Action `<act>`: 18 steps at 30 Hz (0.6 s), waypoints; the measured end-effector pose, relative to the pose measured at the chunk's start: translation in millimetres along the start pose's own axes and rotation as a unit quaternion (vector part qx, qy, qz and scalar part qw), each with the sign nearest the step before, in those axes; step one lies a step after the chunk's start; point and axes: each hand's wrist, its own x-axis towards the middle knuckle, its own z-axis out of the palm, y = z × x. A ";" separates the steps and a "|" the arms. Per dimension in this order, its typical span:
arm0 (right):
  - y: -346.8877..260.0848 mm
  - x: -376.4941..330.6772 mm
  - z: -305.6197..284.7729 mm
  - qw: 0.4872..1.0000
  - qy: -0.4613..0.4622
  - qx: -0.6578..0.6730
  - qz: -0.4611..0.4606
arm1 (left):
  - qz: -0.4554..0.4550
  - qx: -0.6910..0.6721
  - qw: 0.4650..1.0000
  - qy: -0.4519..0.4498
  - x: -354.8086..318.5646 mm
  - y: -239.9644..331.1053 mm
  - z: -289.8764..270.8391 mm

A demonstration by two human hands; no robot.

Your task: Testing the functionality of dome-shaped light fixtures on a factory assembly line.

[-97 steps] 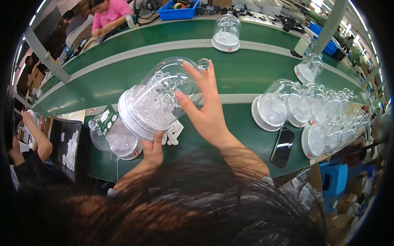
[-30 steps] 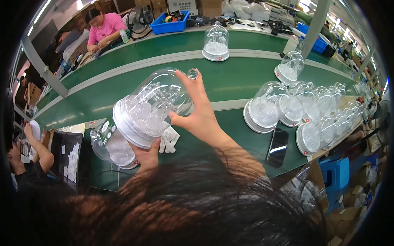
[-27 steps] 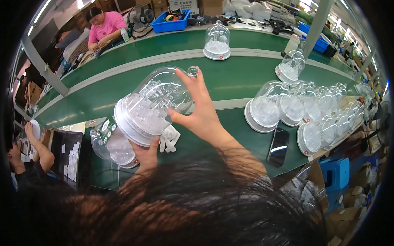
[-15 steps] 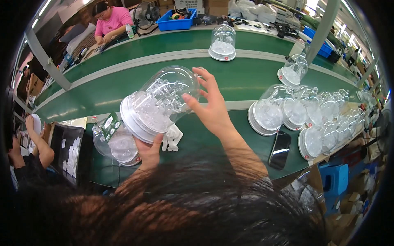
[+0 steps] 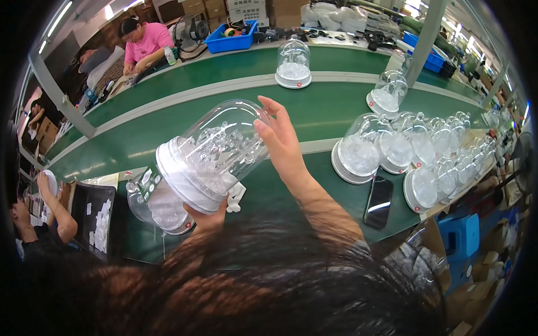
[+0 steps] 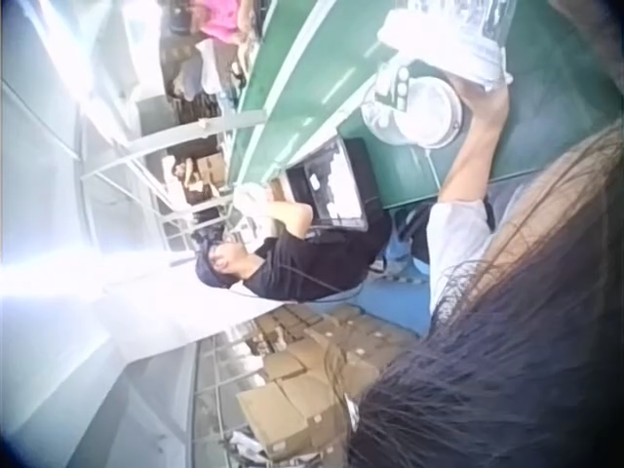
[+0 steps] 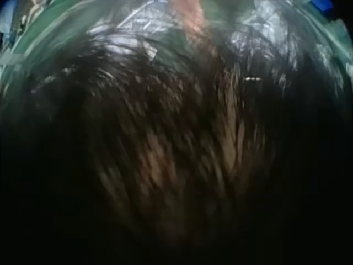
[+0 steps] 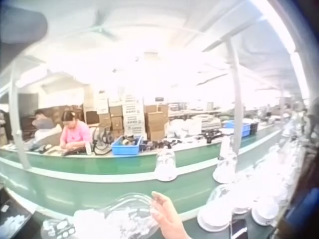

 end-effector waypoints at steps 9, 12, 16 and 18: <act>94.3 33.6 -56.2 0.991 -0.001 -0.077 0.112 | 0.052 0.121 0.990 -0.052 21.9 -8.7 8.5; 132.2 33.9 -73.2 0.987 -0.009 -0.090 0.133 | 0.040 0.144 0.985 -0.083 22.7 -27.5 14.5; 153.8 34.0 -87.9 0.983 0.011 -0.161 0.085 | 0.016 0.145 0.983 -0.108 25.8 -30.5 22.1; 158.0 32.7 -96.0 0.978 0.007 -0.202 0.047 | 0.021 0.179 0.976 -0.122 26.7 -26.1 25.2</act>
